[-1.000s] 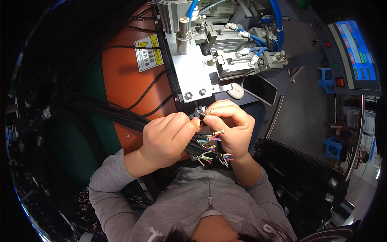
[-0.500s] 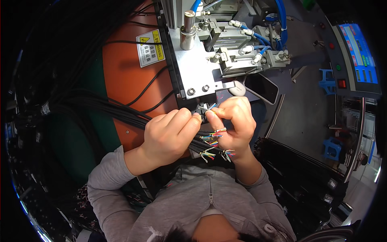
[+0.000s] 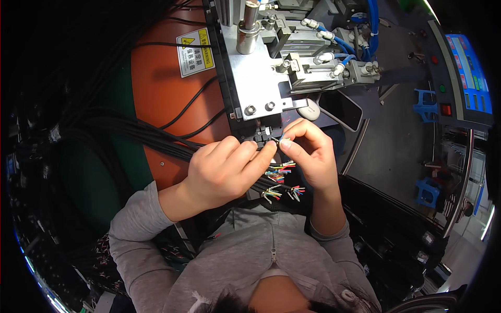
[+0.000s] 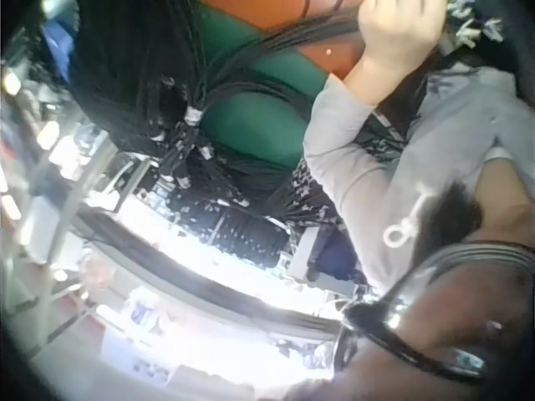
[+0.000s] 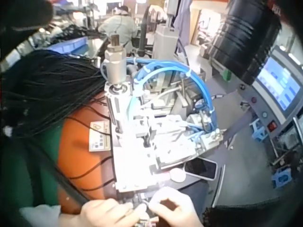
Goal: The person inserts multiple small colored wires into a terminal block on a machine. They repeatedly pull bundles of black cables from a nearby pile, separate individual wires, and insert them into the block one by one.
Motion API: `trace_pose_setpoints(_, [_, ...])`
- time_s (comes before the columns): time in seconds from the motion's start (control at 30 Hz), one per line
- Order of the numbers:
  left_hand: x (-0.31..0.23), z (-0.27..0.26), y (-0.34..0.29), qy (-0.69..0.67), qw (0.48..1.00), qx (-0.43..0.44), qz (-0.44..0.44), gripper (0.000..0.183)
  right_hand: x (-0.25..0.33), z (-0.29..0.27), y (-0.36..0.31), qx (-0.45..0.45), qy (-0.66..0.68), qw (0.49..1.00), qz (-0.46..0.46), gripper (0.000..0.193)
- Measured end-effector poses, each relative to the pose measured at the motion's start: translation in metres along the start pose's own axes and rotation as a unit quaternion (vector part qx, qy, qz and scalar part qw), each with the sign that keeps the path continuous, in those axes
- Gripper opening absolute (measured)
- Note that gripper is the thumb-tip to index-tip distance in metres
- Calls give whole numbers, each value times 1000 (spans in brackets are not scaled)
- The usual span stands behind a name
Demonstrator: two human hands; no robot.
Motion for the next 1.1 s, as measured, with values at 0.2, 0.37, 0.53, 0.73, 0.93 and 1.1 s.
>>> trace_pose_setpoints(0.2, [-1, 6, 3, 19, 997, 58, -39, 32, 2, 5, 12, -89, -294, 941, -140, 6])
trace_pose_setpoints(0.37, [-3, 13, 3, 48, 994, 60, -83, 32, -1, 12, 12, -99, -350, 920, -144, 7])
trace_pose_setpoints(0.53, [-4, 12, 4, 57, 992, 61, -92, 31, -8, 17, 13, -148, -320, 923, -152, 9])
trace_pose_setpoints(0.73, [6, 12, 3, 45, 997, 33, -48, 25, -36, 20, 11, -59, 47, 987, 143, 6])
trace_pose_setpoints(0.93, [7, 10, 6, 47, 996, 31, -65, 19, -32, 26, 9, -126, -84, 988, 42, 8])
trace_pose_setpoints(1.1, [-5, 5, 0, 103, 986, 92, -93, 15, -33, 19, 8, -141, -41, 988, 50, 8])
Point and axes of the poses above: each hand's wrist, its own y-axis towards the middle knuckle, its own z-axis out of the palm, x = y × z, the point moved 2 cm from there along y, towards the middle knuckle, and after that the axes turned 15 degrees about -y, right-handed, at the moved point
